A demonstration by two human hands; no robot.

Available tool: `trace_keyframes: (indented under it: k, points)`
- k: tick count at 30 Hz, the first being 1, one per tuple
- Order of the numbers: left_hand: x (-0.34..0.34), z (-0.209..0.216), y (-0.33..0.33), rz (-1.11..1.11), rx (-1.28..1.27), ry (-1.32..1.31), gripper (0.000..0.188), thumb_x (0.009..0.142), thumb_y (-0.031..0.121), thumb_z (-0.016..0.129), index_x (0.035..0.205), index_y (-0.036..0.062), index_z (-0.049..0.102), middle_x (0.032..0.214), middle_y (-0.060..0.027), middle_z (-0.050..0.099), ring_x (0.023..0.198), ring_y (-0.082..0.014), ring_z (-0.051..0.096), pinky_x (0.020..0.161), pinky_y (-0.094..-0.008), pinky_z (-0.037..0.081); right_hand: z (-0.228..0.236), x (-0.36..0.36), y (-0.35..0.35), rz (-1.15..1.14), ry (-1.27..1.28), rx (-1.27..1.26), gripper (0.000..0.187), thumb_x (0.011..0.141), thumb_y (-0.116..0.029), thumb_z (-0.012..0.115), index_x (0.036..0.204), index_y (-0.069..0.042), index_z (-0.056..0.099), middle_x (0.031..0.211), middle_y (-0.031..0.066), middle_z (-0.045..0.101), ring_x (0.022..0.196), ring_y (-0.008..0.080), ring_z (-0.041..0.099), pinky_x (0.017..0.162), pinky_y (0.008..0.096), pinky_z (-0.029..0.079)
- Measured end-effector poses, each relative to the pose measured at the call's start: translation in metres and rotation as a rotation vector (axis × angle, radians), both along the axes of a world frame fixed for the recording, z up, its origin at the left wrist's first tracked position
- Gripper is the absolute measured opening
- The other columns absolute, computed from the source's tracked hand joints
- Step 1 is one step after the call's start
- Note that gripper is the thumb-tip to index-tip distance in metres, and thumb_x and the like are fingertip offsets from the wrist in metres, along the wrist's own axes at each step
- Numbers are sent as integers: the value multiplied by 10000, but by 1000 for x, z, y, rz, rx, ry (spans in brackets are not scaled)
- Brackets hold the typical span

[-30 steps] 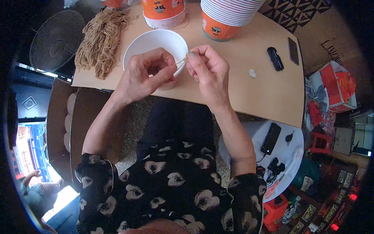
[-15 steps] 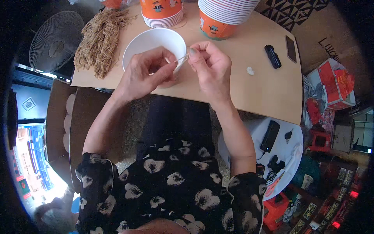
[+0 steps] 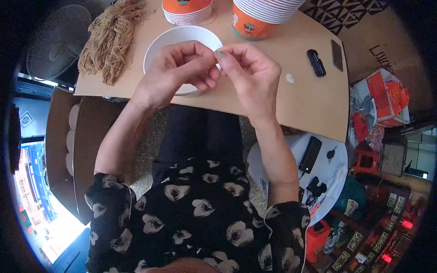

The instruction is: The recorder is taking a thin piece of fiber or string and tying it into a small loop or knot.

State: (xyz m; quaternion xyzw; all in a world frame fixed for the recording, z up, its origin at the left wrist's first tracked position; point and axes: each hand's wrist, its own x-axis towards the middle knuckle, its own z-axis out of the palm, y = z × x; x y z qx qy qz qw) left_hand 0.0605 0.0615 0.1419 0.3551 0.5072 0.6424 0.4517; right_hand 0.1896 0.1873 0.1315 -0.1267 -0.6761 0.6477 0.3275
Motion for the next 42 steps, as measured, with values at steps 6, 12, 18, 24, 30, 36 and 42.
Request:
trace_keyframes:
  k: [6, 12, 18, 24, 30, 36, 42]
  points:
    - [0, -9, -3, 63, 94, 82, 153, 967, 126, 586, 999, -21, 613, 905, -120, 695, 810, -161, 692, 732, -267, 575, 2, 2, 0, 61, -25, -150, 178, 919, -150, 672, 956, 23, 651, 767, 14, 630, 639, 31, 524, 544, 168, 370]
    - [-2, -10, -4, 78, 98, 14, 135, 946, 92, 611, 961, -41, 626, 861, -125, 707, 791, -146, 695, 731, -259, 580, 1, 0, -1, 112, -19, -279, 176, 931, -157, 653, 975, 9, 618, 748, 5, 582, 611, 14, 455, 494, 162, 295]
    - [-6, -14, -5, 47, 46, 14, 146, 944, 105, 618, 979, -35, 644, 879, -121, 708, 805, -148, 695, 743, -264, 580, 4, -2, 0, 80, -19, -239, 216, 949, -193, 632, 998, 17, 619, 746, 6, 573, 608, 21, 447, 491, 167, 292]
    - [-8, -14, -5, 40, 39, 4, 122, 953, 110, 606, 969, -6, 639, 886, -108, 697, 792, -152, 688, 733, -257, 567, 9, 3, 8, 171, -143, -103, 214, 948, -180, 626, 1011, 25, 624, 741, 17, 608, 646, 44, 516, 566, 187, 400]
    - [-8, -14, -5, 39, 34, 22, 129, 957, 113, 601, 975, -9, 639, 888, -103, 696, 793, -148, 685, 726, -258, 566, 5, 1, 8, 203, -107, -52, 171, 940, -135, 621, 981, 30, 618, 773, 21, 628, 706, 63, 573, 670, 203, 467]
    - [-8, -10, -6, 9, 5, 15, 150, 955, 121, 609, 1008, -16, 641, 885, -93, 693, 784, -136, 671, 720, -250, 550, 4, -1, 5, 125, -105, -28, 133, 918, -130, 619, 989, -17, 624, 757, 4, 606, 596, 2, 452, 502, 153, 300]
    - [-9, -12, -9, -5, 16, 60, 158, 953, 128, 613, 1014, -15, 641, 872, -83, 690, 767, -118, 653, 710, -245, 529, 2, -4, 3, 40, -87, 5, 110, 906, -117, 625, 965, -24, 631, 717, -47, 545, 582, -5, 406, 494, 164, 270]
